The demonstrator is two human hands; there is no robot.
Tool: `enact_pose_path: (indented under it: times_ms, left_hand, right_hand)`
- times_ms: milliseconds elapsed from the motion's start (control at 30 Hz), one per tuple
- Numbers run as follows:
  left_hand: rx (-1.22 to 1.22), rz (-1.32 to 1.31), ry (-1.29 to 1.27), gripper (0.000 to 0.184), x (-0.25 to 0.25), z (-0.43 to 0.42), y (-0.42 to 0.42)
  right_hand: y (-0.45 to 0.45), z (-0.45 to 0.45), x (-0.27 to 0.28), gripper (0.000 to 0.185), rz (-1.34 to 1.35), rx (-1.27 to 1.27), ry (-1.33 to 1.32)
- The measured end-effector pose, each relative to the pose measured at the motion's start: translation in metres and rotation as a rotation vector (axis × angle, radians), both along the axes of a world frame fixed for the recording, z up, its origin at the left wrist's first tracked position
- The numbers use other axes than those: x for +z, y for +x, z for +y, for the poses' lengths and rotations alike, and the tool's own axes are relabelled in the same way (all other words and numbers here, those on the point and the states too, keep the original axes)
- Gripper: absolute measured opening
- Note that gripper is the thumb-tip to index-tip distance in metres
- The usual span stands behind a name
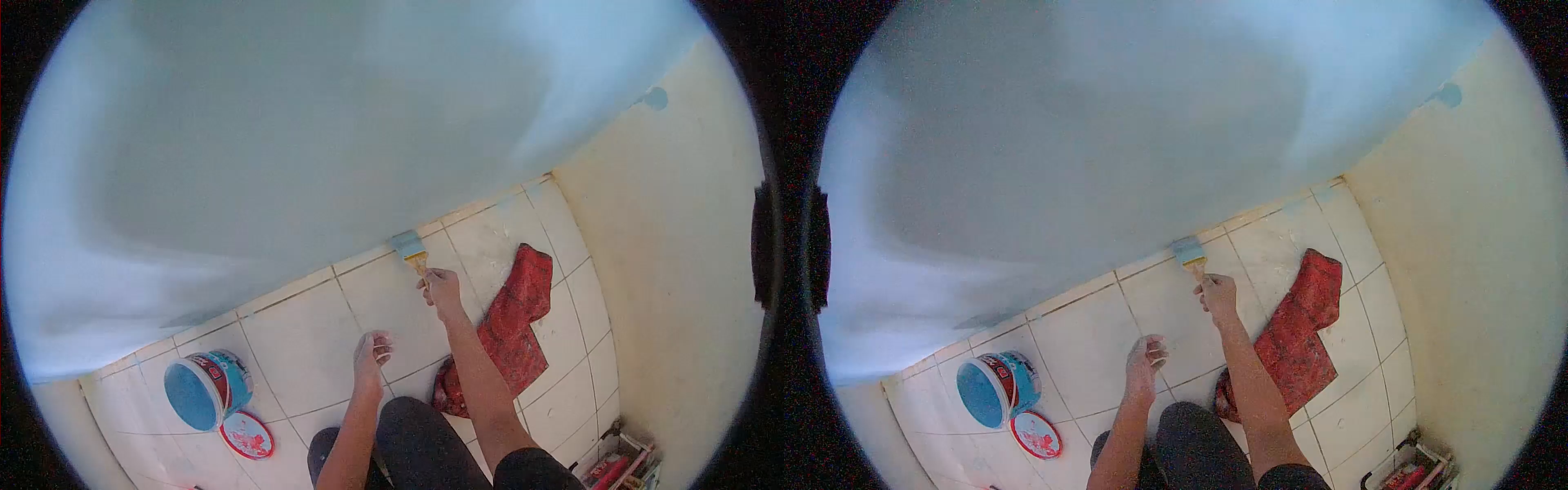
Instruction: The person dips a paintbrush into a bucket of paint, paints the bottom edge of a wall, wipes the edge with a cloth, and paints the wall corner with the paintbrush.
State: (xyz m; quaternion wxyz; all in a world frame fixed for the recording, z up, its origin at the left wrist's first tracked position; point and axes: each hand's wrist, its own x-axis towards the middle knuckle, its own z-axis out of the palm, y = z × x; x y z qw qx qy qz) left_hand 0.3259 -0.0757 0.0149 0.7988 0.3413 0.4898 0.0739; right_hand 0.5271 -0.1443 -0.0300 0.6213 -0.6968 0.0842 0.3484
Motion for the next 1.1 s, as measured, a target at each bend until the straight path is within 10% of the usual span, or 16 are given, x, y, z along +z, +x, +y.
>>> enact_pose_path:
  times_ms: [1100]
  left_hand:
    - [0.013,-0.011,0.004,0.029,-0.004,0.002,-0.003]
  right_hand:
    - [0.023,0.015,0.014,0.024,-0.029,0.029,-0.095]
